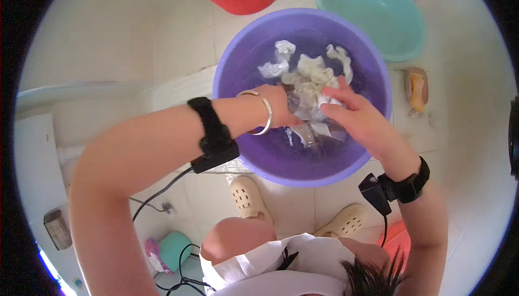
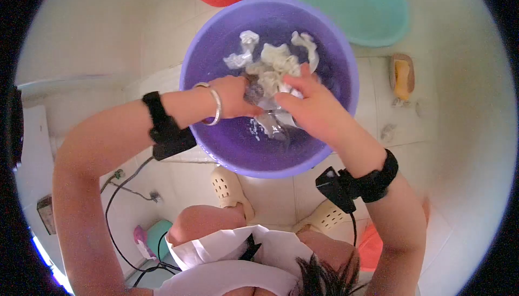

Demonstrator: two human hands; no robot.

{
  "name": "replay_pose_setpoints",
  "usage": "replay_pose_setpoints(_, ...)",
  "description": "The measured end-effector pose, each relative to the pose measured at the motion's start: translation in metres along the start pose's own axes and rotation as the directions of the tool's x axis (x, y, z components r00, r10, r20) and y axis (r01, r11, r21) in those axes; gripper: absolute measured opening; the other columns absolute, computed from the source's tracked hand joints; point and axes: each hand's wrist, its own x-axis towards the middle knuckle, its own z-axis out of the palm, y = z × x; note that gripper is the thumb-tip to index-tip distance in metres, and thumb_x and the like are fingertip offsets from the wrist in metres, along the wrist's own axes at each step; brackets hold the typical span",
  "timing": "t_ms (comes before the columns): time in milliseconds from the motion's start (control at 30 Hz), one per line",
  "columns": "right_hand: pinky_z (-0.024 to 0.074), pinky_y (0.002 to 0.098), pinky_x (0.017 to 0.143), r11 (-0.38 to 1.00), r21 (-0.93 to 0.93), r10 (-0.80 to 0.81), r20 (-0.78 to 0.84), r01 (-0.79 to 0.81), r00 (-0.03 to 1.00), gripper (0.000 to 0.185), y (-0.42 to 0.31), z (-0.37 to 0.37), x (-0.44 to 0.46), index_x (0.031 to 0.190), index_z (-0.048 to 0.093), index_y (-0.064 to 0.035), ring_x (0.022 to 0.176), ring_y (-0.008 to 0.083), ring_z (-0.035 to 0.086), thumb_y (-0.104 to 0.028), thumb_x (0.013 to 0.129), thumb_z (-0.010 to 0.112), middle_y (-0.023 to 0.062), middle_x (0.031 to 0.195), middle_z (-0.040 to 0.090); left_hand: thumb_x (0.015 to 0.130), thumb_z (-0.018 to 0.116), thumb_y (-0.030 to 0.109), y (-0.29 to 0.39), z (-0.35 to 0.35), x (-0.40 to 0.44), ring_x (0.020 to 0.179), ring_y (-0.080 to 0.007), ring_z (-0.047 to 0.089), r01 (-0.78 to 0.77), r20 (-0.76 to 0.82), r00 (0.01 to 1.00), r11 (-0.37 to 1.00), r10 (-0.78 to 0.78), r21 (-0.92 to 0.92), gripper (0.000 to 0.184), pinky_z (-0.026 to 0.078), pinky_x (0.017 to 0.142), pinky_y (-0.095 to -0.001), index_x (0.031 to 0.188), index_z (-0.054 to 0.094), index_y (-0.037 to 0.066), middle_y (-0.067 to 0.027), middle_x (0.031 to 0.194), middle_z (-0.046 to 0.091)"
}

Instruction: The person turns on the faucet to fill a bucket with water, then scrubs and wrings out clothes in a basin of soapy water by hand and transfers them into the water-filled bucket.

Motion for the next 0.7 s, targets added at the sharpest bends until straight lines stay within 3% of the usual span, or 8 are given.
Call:
replay_pose_setpoints(67,0.0149,0.0333,0.105,0.977,0.073,0.194,0.074,-0.199,0.978,0.057,-0.005,0.002,-0.003,0.123,0.044,0.0007,0.133,0.0339,0.005,-0.029,0.077,0.061,0.0298,0.139,0.008,0.066,0.066,0.043,0.007,0.008,0.008,0.088,-0.0335,0.059,0.007,-0.049,0.999,0.998,-0.004,0.066,0.058,0.047,0.077,-0.0388,0.100,0.058,-0.003,-0.0218,0.092,0.061)
replay_pose_setpoints(167,0.0211,0.0322,0.102,0.994,0.062,0.098,-0.043,-0.095,0.994,0.058,-0.011,0.001,-0.010,0.123,0.043,0.0021,0.131,0.0295,0.014,-0.028,0.077,0.061,0.0277,0.136,0.020,0.066,0.063,0.035,0.003,0.014,0.024,0.079,-0.0323,0.061,-0.112,0.055,0.993,0.965,0.101,0.238,0.038,0.048,0.071,-0.0375,0.083,0.065,0.001,-0.0190,0.079,0.063)
replay_pose_setpoints(233,0.0254,0.0316,0.100,0.999,0.030,0.041,-0.133,-0.037,0.990,0.055,-0.014,-0.005,-0.007,0.121,0.045,0.0018,0.129,0.0277,0.024,-0.027,0.077,0.061,0.0252,0.134,0.031,0.067,0.059,0.029,0.004,-0.017,0.008,0.072,-0.0297,0.062,-0.181,0.064,0.983,0.975,0.174,0.131,0.031,0.048,0.065,-0.0363,0.083,0.065,0.003,-0.0193,0.075,0.062)
replay_pose_setpoints(333,0.0316,0.0261,0.092,0.944,0.326,0.059,-0.006,-0.054,0.998,0.039,-0.031,-0.016,-0.009,0.119,0.050,-0.0067,0.118,0.0137,0.039,-0.022,0.083,0.055,0.0089,0.123,0.046,0.067,0.058,0.027,-0.009,-0.074,-0.035,0.053,-0.0172,0.049,-0.281,-0.087,0.958,0.953,0.272,-0.114,0.025,0.040,0.050,-0.0328,0.070,0.059,0.002,-0.0100,0.056,0.052)
replay_pose_setpoints(400,0.0381,0.0217,0.079,0.931,0.366,0.034,-0.144,0.021,0.989,0.029,-0.035,-0.017,-0.020,0.108,0.055,-0.0051,0.088,0.0074,0.048,-0.019,0.082,0.056,-0.0002,0.095,0.055,0.067,0.057,0.023,-0.021,-0.094,-0.070,0.049,-0.0105,0.038,-0.330,-0.241,0.927,0.930,0.288,-0.159,0.025,0.033,0.045,-0.0290,0.061,0.045,0.002,-0.0019,0.050,0.039)
replay_pose_setpoints(533,0.0370,0.0178,0.073,0.936,0.351,0.060,-0.148,-0.004,0.987,0.027,-0.036,-0.021,-0.022,0.107,0.056,-0.0076,0.082,0.0054,0.047,-0.019,0.083,0.055,-0.0021,0.093,0.054,0.064,0.059,0.018,-0.034,-0.083,-0.085,0.056,-0.0174,0.044,-0.246,-0.387,0.889,0.968,0.245,0.049,0.023,0.038,0.052,-0.0299,0.064,0.044,0.001,-0.0084,0.066,0.051)
replay_pose_setpoints(567,0.0365,0.0174,0.072,0.937,0.350,0.058,-0.098,-0.020,0.993,0.027,-0.035,-0.020,-0.021,0.107,0.057,-0.0086,0.081,0.0048,0.046,-0.021,0.082,0.055,-0.0027,0.093,0.054,0.063,0.059,0.020,-0.040,-0.066,-0.073,0.057,-0.0293,0.050,-0.312,-0.432,0.850,0.949,0.301,0.049,0.022,0.041,0.054,-0.0373,0.062,0.049,0.001,-0.0148,0.061,0.051)
replay_pose_setpoints(700,0.0354,0.0159,0.068,0.945,0.313,0.094,0.007,-0.091,0.996,0.031,-0.031,-0.008,-0.019,0.107,0.057,-0.0098,0.076,0.0031,0.044,-0.025,0.081,0.058,-0.0043,0.091,0.053,0.066,0.059,0.021,-0.023,-0.011,-0.031,0.076,-0.0345,0.058,-0.239,-0.094,0.962,0.959,0.255,0.155,0.022,0.047,0.068,-0.0407,0.080,0.062,0.004,-0.0182,0.077,0.060)
